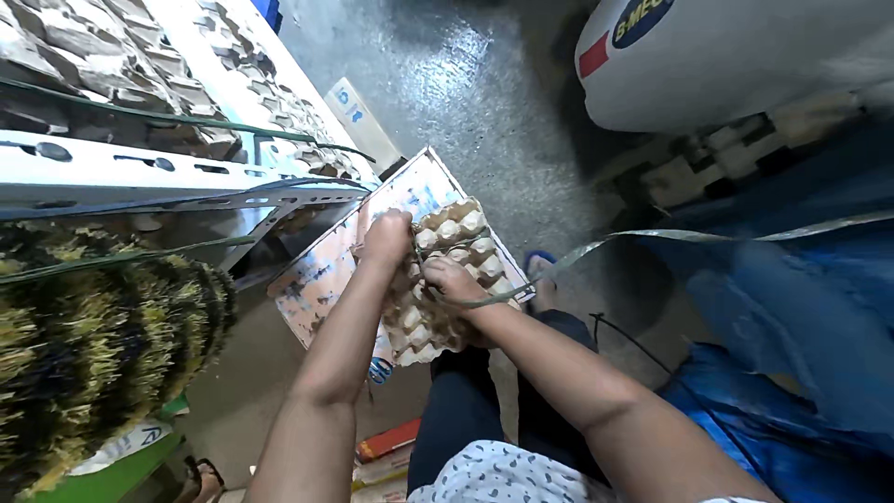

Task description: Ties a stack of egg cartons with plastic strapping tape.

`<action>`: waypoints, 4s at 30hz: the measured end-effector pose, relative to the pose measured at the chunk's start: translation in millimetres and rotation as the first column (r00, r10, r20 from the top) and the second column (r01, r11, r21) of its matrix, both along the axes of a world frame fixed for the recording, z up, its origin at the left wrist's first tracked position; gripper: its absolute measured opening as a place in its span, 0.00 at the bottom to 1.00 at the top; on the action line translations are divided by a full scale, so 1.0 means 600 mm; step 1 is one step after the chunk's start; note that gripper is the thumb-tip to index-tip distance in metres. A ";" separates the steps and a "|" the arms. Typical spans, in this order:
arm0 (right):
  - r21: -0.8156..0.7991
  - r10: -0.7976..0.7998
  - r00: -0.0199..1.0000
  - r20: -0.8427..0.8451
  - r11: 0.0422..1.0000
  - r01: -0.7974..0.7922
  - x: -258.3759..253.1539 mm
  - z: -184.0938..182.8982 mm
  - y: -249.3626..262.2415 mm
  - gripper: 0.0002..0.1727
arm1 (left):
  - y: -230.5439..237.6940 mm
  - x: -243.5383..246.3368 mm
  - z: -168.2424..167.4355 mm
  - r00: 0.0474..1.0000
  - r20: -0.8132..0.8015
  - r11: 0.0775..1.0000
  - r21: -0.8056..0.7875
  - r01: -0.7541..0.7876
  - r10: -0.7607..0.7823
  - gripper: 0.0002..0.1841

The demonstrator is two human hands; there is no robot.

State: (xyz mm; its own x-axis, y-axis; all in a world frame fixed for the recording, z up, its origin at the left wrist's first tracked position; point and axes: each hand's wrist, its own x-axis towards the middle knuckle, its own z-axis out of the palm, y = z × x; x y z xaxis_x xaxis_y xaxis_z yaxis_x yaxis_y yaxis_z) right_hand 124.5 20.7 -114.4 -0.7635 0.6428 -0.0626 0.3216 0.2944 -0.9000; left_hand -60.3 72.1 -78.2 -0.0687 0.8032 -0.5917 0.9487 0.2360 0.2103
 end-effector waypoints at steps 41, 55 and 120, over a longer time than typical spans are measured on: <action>-0.702 -0.432 0.792 0.431 0.391 0.595 0.258 0.221 -0.035 0.07 | -0.032 0.211 0.125 0.778 0.378 0.828 0.470 0.306 -0.502 0.30; -0.692 -0.004 0.998 0.065 0.720 0.048 0.066 0.159 0.147 0.09 | -0.200 -0.026 0.057 -0.115 0.888 0.679 -0.419 -0.603 0.446 0.11; -0.751 0.057 0.784 0.618 0.340 0.567 0.161 -0.061 0.242 0.31 | -0.234 -0.065 -0.068 -0.012 0.143 0.075 -0.583 -0.809 0.990 0.11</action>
State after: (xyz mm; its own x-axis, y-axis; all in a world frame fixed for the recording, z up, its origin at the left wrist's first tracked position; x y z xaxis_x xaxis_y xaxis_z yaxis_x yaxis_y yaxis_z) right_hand 220.9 165.9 -151.0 -0.2188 0.1160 -0.9689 0.6465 -0.7265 -0.2330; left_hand -99.2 -68.3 -119.0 -0.3014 0.0646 -0.9513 -0.3257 0.9307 0.1664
